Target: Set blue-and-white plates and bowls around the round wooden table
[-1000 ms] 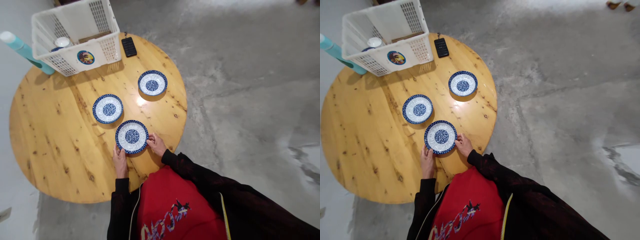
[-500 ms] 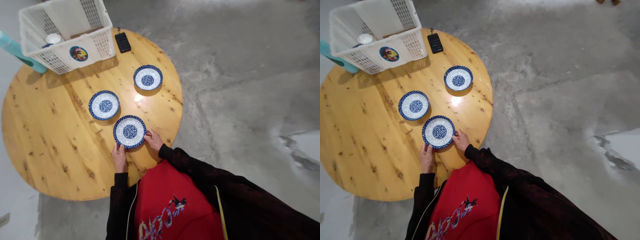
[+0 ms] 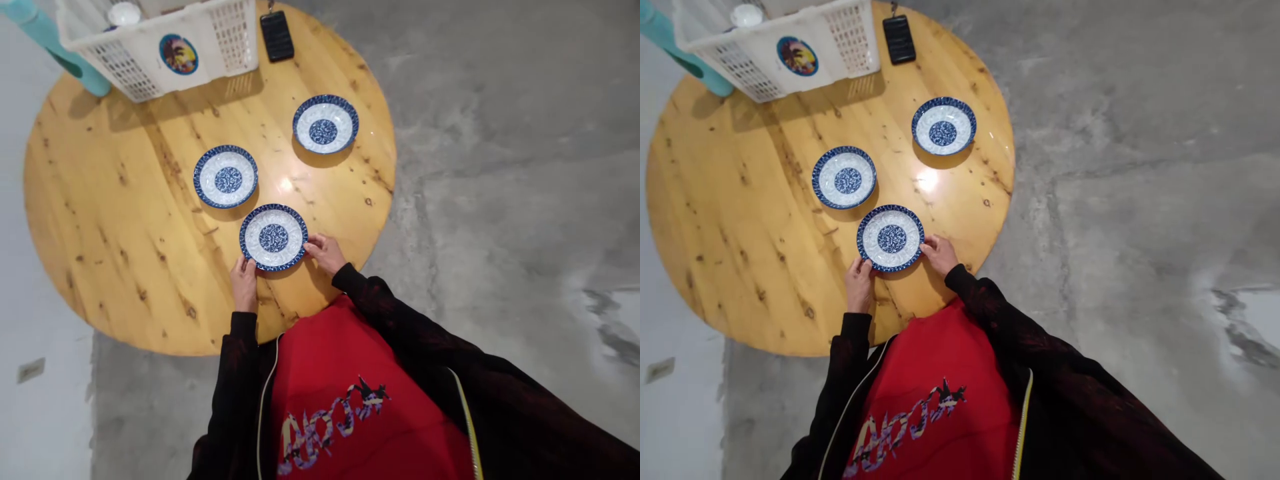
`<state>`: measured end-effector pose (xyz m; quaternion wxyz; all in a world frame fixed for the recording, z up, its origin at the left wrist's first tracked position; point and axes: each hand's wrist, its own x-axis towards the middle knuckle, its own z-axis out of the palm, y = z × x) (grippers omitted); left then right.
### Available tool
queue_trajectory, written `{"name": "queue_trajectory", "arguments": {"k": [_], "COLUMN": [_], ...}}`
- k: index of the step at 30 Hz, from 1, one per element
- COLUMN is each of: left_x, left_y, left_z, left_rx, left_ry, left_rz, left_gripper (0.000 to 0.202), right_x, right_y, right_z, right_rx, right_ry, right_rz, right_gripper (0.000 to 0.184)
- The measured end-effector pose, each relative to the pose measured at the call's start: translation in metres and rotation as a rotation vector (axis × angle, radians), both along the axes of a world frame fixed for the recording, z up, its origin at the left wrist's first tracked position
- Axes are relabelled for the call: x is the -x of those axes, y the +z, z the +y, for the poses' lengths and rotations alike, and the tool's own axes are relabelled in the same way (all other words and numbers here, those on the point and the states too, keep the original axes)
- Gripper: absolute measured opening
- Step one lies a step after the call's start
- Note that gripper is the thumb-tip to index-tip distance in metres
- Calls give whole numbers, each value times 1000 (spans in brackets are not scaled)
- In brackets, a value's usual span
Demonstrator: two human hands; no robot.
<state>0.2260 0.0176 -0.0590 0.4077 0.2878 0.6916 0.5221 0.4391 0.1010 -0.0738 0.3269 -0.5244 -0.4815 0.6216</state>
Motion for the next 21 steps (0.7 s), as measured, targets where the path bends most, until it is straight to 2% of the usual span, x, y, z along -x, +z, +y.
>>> {"name": "queue_trajectory", "arguments": {"k": [6, 13, 21], "left_x": [3, 1, -1], "left_y": [-7, -3, -1], "left_z": [2, 1, -1], "left_rx": [-24, -5, 10], "left_ry": [19, 25, 27], "left_rz": [-15, 66, 24], "left_gripper": [24, 23, 18], "right_x": [2, 1, 0], "right_y": [3, 4, 2], "right_z": [0, 0, 1], "right_rx": [11, -8, -30], "right_ry": [27, 48, 56], "right_rz": [11, -7, -28], "right_gripper": [30, 27, 23]}}
